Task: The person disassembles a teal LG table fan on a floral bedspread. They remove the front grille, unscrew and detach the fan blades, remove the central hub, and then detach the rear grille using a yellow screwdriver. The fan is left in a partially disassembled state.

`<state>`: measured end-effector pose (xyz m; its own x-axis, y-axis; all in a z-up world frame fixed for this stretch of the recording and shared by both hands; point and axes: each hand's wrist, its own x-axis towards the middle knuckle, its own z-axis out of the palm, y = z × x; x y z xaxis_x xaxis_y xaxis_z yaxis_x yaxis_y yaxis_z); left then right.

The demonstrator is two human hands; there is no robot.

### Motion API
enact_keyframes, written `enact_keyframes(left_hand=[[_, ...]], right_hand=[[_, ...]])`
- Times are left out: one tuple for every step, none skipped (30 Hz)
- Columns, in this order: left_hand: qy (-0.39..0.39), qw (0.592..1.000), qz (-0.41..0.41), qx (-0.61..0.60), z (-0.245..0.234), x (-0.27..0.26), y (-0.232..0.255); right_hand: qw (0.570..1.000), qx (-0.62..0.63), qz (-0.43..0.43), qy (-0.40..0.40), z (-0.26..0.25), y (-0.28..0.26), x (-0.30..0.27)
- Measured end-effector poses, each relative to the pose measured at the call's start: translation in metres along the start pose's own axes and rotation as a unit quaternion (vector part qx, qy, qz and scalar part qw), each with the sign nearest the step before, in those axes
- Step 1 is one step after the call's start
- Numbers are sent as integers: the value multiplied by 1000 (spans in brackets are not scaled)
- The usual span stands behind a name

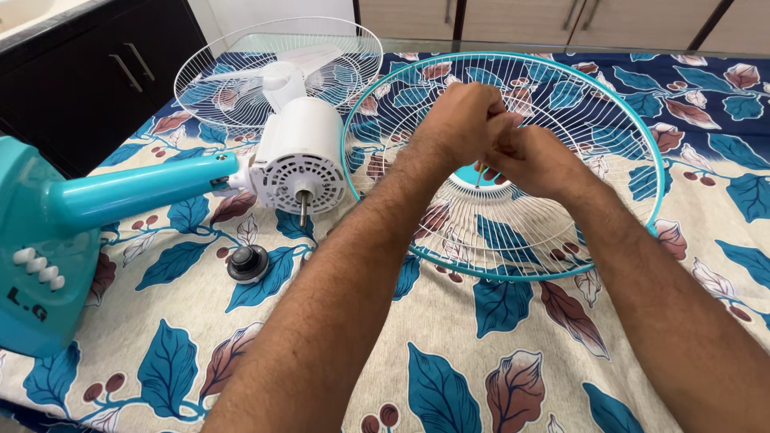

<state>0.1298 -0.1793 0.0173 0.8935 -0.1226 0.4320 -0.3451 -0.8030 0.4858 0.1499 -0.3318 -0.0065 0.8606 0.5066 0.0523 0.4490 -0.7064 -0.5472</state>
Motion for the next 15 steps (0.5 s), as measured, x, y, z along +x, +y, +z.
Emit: enact_keyframes(left_hand=[[-1, 1000, 1, 0, 0, -1, 0], [-3, 1000, 3, 0, 0, -2, -1], [-4, 1000, 4, -1, 0, -2, -1], [-12, 999, 30, -7, -2, -3, -2], [-21, 998, 56, -13, -4, -3, -5], [-30, 996, 82, -19, -8, -2, -6], [-42, 995, 92, 6, -11, -3, -8], [-54, 993, 102, 31, -14, -2, -10], [-65, 990, 114, 56, -17, 0, -10], [-87, 986, 103, 93, -18, 3, -8], [-110, 981, 90, 129, -18, 5, -6], [-133, 974, 78, 164, -17, 6, -4], [-131, 971, 86, 181, -17, 9, -2], [-129, 967, 95, 198, -16, 11, -1], [-128, 963, 105, 214, -14, 13, 1]], right_hand=[[1000, -3, 4, 1, 0, 0, 0], [1000, -6, 8, 3, 1, 0, 1], [1000, -12, 8, 2, 1, 0, 1], [1000, -18, 9, 0, 0, 0, 1], [1000, -23, 10, -1, -1, 0, 2], [1000, -23, 6, -1, -2, 0, 2], [1000, -22, 4, -3, -1, 0, 2], [1000, -22, 1, -5, 0, 0, 1], [1000, -13, 0, -4, -1, 0, 2], [1000, -5, -2, -3, -1, 0, 2], [1000, 3, -3, -4, 0, 0, 1], [1000, 3, -4, -2, 1, 0, 0], [1000, 4, -5, 1, 0, 1, 0], [1000, 4, -6, 4, -1, 2, 1], [1000, -28, -2, 3, -2, 4, 2]])
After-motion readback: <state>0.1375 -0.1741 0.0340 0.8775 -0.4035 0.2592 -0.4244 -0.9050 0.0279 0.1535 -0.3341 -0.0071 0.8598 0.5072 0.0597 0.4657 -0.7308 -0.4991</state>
